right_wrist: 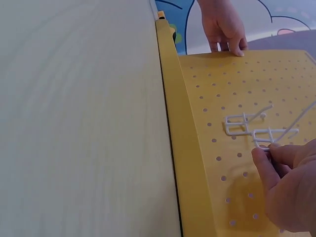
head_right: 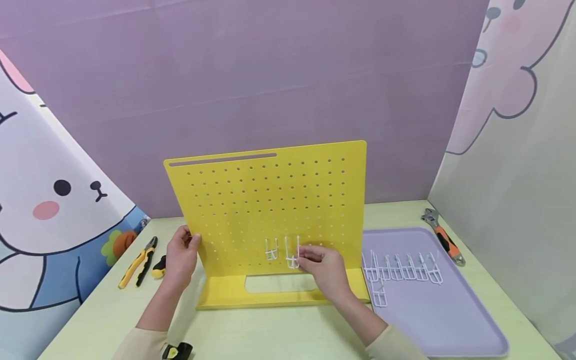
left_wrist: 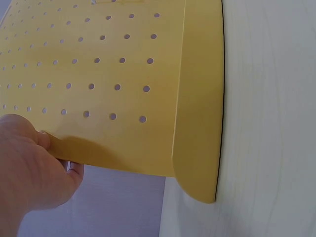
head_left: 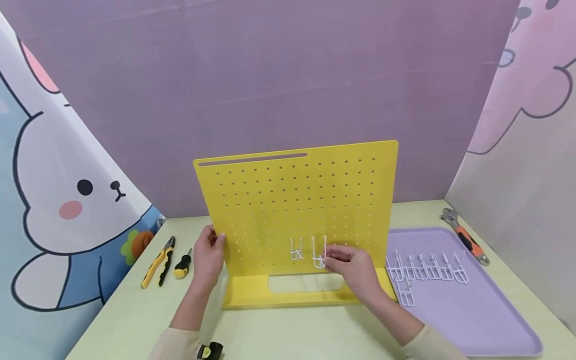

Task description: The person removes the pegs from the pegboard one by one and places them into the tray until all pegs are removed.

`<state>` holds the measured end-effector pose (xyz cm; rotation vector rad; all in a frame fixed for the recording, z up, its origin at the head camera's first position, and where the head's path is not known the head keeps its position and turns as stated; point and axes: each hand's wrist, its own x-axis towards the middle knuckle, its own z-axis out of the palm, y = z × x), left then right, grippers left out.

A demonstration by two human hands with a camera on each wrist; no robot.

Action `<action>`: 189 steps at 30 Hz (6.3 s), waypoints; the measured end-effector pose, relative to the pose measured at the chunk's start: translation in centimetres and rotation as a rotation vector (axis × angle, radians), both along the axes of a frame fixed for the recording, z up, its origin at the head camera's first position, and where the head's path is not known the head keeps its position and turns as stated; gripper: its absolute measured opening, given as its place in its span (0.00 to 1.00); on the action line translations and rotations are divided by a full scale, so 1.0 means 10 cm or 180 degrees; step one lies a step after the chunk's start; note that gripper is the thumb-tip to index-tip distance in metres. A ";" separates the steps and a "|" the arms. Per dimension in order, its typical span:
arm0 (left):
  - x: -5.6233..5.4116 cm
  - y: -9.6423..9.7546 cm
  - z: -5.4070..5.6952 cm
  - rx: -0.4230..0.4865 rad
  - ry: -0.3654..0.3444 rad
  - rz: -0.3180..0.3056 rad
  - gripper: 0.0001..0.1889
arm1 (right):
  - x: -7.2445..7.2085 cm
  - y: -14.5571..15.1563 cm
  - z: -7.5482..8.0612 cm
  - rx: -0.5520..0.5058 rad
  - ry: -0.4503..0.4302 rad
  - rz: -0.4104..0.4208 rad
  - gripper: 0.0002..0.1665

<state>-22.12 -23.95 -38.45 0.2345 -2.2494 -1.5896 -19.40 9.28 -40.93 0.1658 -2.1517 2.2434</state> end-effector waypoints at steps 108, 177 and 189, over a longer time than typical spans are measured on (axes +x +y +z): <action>0.00 0.01 0.00 0.0005 0.0053 -0.0015 0.13 | 0.46 2.00 -0.27 0.2727 -0.0271 -0.0209 0.18; -0.01 0.01 -0.01 0.0039 -0.0014 -0.0034 0.13 | -0.05 -0.40 0.02 0.0724 0.0547 -0.0186 0.15; -0.01 0.00 0.02 0.0093 -0.0036 -0.0076 0.14 | -0.01 -0.54 0.06 0.0451 0.0602 -0.0219 0.19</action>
